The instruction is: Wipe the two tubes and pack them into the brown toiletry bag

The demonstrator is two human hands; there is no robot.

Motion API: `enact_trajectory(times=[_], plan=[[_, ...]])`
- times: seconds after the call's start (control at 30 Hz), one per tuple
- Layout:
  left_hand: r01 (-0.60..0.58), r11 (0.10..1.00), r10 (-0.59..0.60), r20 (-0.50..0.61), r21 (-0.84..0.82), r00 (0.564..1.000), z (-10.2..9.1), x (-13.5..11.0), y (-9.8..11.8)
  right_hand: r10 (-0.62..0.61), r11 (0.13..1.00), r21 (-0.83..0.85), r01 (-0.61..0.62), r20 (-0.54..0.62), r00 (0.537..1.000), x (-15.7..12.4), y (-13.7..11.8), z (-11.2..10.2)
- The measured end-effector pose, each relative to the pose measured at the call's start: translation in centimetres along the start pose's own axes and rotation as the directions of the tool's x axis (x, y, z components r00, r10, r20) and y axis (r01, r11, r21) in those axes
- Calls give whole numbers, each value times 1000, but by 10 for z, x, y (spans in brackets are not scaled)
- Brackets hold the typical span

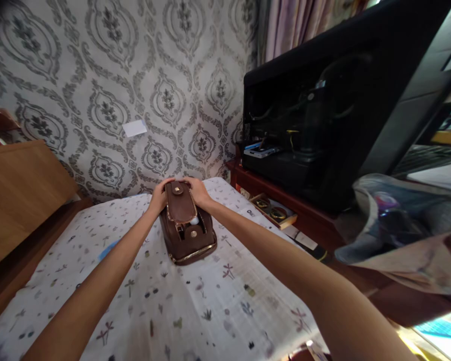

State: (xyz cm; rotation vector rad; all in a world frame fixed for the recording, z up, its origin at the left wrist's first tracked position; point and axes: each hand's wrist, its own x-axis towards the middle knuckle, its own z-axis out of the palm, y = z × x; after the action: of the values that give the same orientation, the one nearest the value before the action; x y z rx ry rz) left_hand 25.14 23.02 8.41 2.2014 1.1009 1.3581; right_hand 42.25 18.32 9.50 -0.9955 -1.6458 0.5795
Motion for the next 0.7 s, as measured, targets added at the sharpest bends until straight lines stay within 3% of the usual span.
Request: enact_trajectory(times=[0.27,0.43,0.7], plan=[[-48,999,47,16,15,999,-5,-12,7,5,1000,12,-6,28,1000,-2,-1,-2],[-79,996,76,61,43,995,-8,-24,15,-4,991,-136,7,25,1000,-9,-6,-6],[-105,991,96,112,79,989,-12,-60,42,-45,991,-122,49,36,998,-33,-11,-13]])
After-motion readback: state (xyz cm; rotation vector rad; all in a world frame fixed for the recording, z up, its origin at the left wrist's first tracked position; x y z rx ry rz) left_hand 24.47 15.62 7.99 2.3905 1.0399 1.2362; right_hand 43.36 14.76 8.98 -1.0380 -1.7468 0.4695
